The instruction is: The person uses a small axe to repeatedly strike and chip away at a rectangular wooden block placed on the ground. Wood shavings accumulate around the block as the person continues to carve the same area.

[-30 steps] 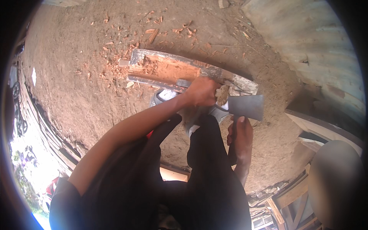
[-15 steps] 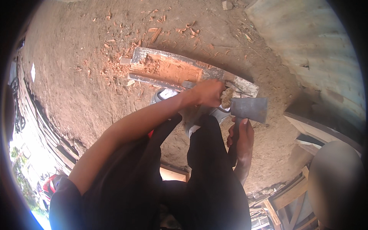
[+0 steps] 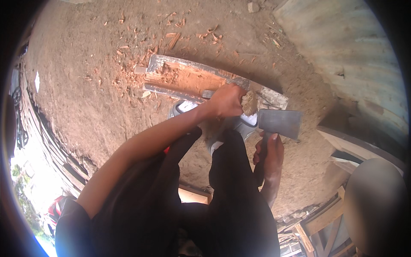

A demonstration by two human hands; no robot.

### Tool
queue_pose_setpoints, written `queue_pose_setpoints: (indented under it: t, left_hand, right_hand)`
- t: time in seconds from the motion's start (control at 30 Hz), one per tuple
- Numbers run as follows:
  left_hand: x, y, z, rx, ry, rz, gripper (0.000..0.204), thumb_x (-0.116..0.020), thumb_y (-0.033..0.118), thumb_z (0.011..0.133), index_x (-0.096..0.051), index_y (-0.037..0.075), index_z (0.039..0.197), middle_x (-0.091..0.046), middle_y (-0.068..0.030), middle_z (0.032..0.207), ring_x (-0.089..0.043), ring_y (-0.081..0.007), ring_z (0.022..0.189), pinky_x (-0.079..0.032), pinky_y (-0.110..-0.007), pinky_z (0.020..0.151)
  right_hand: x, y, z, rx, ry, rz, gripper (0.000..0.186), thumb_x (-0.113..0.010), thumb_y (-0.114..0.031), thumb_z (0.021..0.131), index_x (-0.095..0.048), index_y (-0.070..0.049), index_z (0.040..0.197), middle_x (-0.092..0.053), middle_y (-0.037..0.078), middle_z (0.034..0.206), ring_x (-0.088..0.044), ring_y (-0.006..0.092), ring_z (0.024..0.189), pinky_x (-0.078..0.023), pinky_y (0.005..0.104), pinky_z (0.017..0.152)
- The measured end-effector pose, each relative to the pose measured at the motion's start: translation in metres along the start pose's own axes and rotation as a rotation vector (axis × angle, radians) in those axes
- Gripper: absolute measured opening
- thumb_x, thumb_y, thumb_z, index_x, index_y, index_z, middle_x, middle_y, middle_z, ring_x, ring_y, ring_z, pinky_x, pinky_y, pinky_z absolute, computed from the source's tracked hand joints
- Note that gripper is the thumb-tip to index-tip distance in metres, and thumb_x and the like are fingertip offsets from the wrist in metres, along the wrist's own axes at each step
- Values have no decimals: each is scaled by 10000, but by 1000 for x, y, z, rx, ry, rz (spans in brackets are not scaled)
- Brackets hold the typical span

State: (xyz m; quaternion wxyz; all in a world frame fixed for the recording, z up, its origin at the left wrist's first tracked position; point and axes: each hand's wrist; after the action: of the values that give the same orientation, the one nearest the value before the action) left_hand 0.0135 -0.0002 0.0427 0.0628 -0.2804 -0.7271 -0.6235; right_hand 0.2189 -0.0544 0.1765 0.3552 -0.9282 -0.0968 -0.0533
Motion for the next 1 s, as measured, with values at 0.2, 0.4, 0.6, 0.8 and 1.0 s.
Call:
queue_pose_setpoints:
  t: [0.2, 0.4, 0.6, 0.8, 1.0]
  left_hand:
    - [-6, -3, 2, 11, 3, 19, 217, -675, 157, 686, -728, 19, 845, -706, -268, 841, -705, -450, 873, -571, -512, 812]
    - [3, -3, 2, 110, 39, -45, 220, -663, 145, 680, -729, 27, 854, -703, -279, 847, -704, -455, 882, -570, -515, 825]
    - [1, -5, 6, 96, 52, -23, 226, -663, 149, 659, -720, 27, 841, -701, -270, 820, -703, -457, 855, -571, -518, 803]
    - [-1, -4, 3, 66, 24, -10, 237, -668, 155, 657, -725, 31, 851, -707, -258, 814, -709, -446, 842, -574, -524, 775]
    - [-7, -8, 1, 60, -5, 73, 237, -672, 158, 682, -744, 46, 878, -717, -250, 833, -716, -437, 850, -577, -515, 800]
  right_hand:
    - [-16, 3, -1, 30, -26, -18, 526, -391, -548, 1095, -549, -49, 1152, -475, 19, 679, -438, 103, 487, -351, 255, 446]
    - [-6, -1, 9, 120, 14, -116, 528, -391, -559, 1090, -552, -58, 1127, -483, 18, 694, -476, 119, 480, -388, 278, 431]
    - [-13, -3, 16, 134, 31, -21, 521, -402, -541, 1095, -548, -43, 1135, -493, 24, 703, -480, 118, 484, -402, 286, 443]
    - [-3, -18, 12, 173, 73, 163, 504, -397, -535, 1097, -535, -51, 1139, -477, 25, 695, -479, 115, 494, -395, 280, 446]
    - [-12, -19, 18, 43, -36, -215, 477, -412, -534, 1093, -537, -73, 1105, -463, 9, 682, -440, 96, 482, -380, 274, 442]
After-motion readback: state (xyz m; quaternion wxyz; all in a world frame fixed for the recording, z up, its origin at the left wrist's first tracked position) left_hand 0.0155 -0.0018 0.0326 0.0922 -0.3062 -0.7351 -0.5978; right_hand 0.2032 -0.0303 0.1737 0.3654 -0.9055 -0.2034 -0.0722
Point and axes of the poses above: each hand's wrist, its own z-axis towards the middle knuckle, its own x-axis out of the back of the hand, y = z × x
